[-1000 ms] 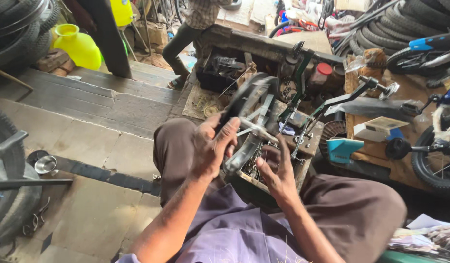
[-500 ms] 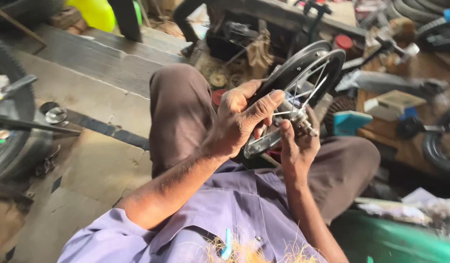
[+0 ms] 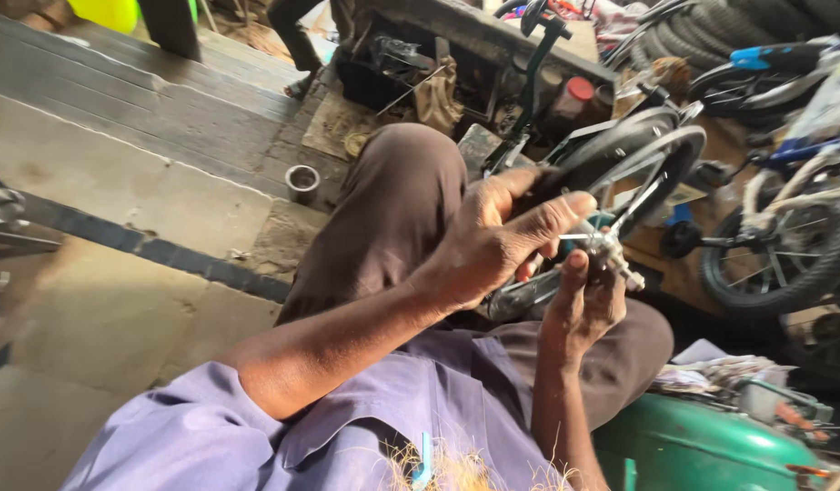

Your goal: The person sits on the floor in a workshop and works on a bicycle wheel mounted on a truing stand. They use a spoke wrench to tighten and loosen the nipples on the wheel spokes, rotating the wheel periodically to check alignment.

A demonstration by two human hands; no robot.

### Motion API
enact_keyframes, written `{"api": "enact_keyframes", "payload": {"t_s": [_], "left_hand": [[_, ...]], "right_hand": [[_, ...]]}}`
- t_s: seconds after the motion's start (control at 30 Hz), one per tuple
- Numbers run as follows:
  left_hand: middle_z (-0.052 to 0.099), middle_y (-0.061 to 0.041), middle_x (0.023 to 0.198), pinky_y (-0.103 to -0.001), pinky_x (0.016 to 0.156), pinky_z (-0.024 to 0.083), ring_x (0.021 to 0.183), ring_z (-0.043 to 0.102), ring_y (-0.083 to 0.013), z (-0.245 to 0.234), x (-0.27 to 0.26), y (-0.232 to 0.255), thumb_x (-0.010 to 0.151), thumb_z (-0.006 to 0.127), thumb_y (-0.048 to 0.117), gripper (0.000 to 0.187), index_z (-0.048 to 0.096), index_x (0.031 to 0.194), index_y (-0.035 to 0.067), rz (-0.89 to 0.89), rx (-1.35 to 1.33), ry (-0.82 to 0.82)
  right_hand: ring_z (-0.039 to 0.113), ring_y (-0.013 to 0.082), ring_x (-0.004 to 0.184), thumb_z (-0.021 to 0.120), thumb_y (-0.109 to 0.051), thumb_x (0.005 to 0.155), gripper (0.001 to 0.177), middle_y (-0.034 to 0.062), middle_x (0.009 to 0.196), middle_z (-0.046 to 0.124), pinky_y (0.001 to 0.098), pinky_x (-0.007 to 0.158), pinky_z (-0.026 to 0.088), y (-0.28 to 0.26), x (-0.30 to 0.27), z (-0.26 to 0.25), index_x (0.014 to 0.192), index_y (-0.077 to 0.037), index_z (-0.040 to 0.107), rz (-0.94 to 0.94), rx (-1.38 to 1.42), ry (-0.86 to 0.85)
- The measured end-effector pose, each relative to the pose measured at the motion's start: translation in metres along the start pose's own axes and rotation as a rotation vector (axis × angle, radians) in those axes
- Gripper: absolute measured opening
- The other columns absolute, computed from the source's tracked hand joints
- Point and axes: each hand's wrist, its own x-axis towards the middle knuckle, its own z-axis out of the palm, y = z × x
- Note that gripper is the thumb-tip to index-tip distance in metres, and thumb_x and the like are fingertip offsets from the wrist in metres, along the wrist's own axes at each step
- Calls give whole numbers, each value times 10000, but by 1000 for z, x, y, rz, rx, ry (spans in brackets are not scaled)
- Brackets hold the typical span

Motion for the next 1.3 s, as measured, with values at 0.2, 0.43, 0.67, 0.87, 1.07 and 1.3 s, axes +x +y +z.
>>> {"api": "enact_keyframes", "payload": {"t_s": [0.2,0.43,0.67,0.87,1.07,1.3], "left_hand": [[615,-5,723,-201,424,393,507,516,-30,13,16,-23,960,727,351,373,663,1048,-6,-39,-100,-68],[687,-67,885,-250,628,548,735,650,-88,29,40,-33,943,804,455,531,637,1150,-4,-76,-145,-364],[773,-151,1040,-343,860,637,961,781,-249,11,64,-32,811,799,537,732,670,1259,-27,121,510,-619],[736,-194,1238,-404,1075,563,1241,713,-309,-66,129,-40,955,707,525,613,704,1297,16,240,588,-400],[739,-165,1223,-407,980,597,1130,736,-269,-116,206,-53,937,687,524,597,699,1297,48,177,911,-104],[683,-156,1320,-474,1160,371,1288,621,-341,-130,327,-95,977,675,432,404,720,1196,95,590,1418,23]], "right_hand": [[611,111,971,750,-218,1030,395,38,1104,683,240,900,491,10,4,-18,1302,44,633,35,105,4],[625,137,909,671,-336,1072,361,34,1052,692,272,811,509,39,4,-51,1196,3,656,243,221,-16],[633,145,830,614,-430,1106,408,41,1007,691,291,724,530,65,45,-44,1197,-35,660,586,587,4],[639,153,762,566,-512,1135,459,47,968,690,308,648,548,113,143,12,1199,-68,663,620,711,-56],[624,118,714,569,-529,1121,401,42,959,691,257,572,517,173,227,85,1141,-134,635,733,785,-100],[537,90,553,640,-547,973,467,1,785,627,220,448,431,227,225,119,1037,-86,667,883,592,-52]]}}
